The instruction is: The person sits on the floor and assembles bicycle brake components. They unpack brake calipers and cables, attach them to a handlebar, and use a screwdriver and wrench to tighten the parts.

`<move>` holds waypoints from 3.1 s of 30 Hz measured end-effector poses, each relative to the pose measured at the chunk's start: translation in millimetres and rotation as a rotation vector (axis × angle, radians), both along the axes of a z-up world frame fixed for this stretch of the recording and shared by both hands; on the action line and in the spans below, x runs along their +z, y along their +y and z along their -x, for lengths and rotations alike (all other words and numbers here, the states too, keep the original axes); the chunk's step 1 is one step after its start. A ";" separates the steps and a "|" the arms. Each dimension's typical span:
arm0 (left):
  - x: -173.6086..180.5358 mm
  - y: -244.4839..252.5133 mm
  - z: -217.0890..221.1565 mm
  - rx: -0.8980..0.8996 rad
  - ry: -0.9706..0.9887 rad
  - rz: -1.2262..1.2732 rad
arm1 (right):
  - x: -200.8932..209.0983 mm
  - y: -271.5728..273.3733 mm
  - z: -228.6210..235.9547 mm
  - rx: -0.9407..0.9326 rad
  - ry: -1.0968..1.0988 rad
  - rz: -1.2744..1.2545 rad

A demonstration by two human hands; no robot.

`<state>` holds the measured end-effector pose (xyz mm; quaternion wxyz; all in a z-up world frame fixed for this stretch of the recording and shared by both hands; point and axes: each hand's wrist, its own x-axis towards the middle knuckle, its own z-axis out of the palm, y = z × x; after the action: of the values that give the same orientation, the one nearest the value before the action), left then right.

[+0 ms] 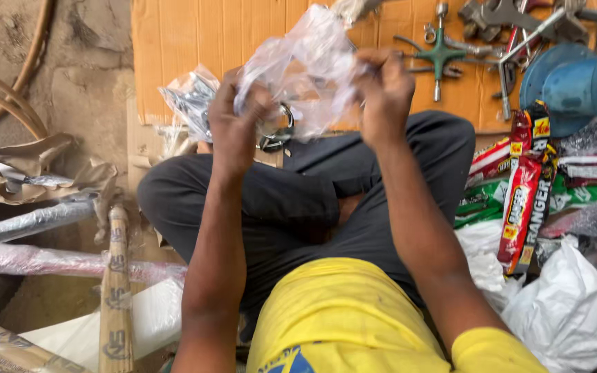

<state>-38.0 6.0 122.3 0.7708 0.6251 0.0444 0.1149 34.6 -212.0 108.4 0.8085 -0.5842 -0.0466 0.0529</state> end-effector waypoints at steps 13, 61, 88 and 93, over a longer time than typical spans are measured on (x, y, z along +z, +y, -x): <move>16.2 28.7 189.4 0.412 0.008 -1.010 | -65.8 -24.5 -21.1 0.075 0.199 0.391; -19.9 -21.8 -22.9 -0.530 0.265 0.493 | -43.9 -64.1 22.7 0.381 -0.096 0.142; -107.7 -81.5 -52.0 -0.363 0.520 0.505 | -132.0 -289.7 -122.9 0.063 -0.120 1.891; -107.3 -76.4 -56.2 -0.322 0.500 0.479 | -156.4 -314.2 -139.9 0.486 0.127 1.830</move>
<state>18.3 -70.4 15.0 0.8687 0.4347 0.1579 -0.1774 174.5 -526.2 -48.0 0.0048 -0.9615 -0.0631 0.2674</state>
